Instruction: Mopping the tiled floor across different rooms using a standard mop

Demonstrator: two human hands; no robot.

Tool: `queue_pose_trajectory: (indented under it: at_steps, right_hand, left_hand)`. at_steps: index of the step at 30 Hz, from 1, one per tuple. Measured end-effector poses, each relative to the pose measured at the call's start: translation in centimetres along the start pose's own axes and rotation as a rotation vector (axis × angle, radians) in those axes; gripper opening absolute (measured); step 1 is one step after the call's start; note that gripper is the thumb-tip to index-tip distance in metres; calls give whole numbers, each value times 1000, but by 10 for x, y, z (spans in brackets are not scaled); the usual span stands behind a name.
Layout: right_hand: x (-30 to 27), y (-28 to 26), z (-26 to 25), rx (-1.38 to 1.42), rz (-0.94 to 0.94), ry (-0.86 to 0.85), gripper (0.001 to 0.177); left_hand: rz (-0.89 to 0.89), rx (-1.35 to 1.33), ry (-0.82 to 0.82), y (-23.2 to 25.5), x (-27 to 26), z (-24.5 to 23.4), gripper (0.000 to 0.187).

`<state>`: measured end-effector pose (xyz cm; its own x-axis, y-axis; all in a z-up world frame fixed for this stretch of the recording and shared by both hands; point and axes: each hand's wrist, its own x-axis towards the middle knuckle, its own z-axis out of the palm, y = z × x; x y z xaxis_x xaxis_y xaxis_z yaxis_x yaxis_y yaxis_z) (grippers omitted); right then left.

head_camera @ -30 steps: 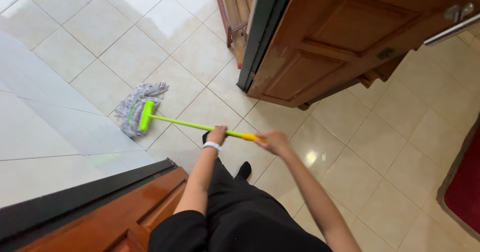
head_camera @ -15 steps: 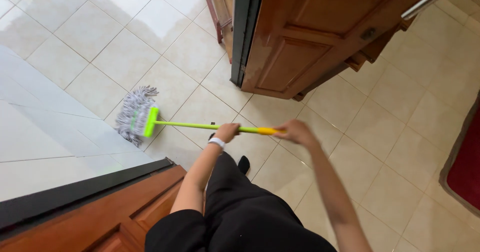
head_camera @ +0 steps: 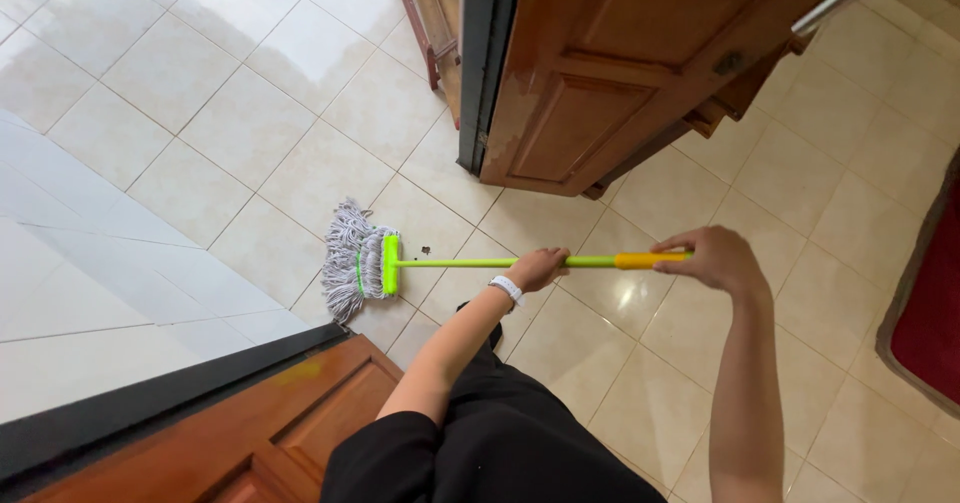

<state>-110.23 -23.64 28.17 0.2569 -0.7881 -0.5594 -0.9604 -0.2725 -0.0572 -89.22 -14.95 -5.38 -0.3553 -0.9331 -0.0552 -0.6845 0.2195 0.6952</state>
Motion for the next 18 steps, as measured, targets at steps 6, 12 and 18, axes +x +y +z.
queue_pose_trajectory:
  at_steps: [6,12,18]
  right_hand:
    - [12,-26,15,31,-36,-9,40]
    - [43,-81,65,177,-180,7,33]
    - [77,-165,159,259,-411,-11,35]
  left_hand:
    - [-8,-9,-71,-12,-36,-48,37]
    - [-127,-28,-87,-82,-90,-51,33]
    - [-395,19,-24,-157,-182,-64,28]
